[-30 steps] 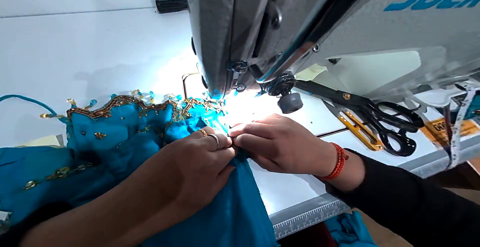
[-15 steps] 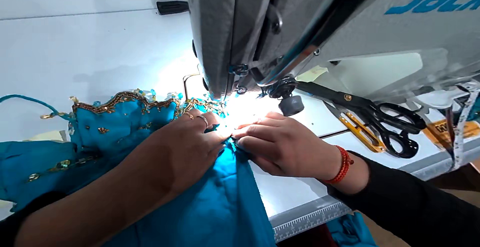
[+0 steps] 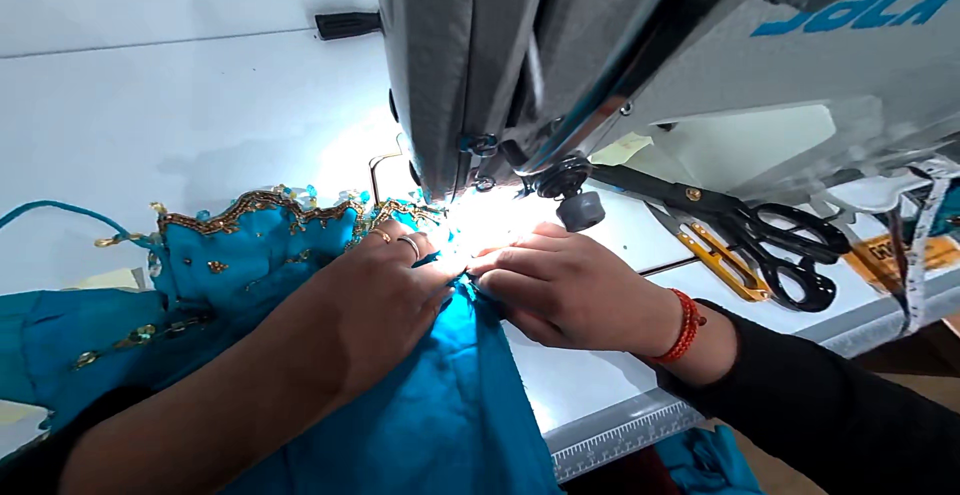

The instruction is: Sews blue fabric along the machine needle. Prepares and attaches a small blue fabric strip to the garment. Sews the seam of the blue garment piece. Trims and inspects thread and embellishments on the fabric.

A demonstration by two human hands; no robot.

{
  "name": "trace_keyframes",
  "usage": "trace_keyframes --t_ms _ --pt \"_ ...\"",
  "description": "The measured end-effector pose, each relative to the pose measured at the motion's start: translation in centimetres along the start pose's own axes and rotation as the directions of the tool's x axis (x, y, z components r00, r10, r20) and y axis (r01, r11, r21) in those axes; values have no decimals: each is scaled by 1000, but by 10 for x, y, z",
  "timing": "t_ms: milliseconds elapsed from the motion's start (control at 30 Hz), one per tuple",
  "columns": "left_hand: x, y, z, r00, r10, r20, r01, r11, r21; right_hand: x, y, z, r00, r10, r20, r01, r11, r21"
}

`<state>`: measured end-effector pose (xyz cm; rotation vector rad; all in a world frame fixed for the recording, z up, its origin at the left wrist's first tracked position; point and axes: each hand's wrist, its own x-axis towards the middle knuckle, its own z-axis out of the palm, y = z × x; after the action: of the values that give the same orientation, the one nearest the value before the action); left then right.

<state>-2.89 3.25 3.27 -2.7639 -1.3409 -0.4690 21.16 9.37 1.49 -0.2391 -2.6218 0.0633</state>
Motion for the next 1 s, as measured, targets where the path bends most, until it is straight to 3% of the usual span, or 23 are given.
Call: trace_keyframes --t_ms 1000 --pt "5 -8 -5 999 -25 45 26 999 -20 1 12 1 999 41 -5 -41 998 51"
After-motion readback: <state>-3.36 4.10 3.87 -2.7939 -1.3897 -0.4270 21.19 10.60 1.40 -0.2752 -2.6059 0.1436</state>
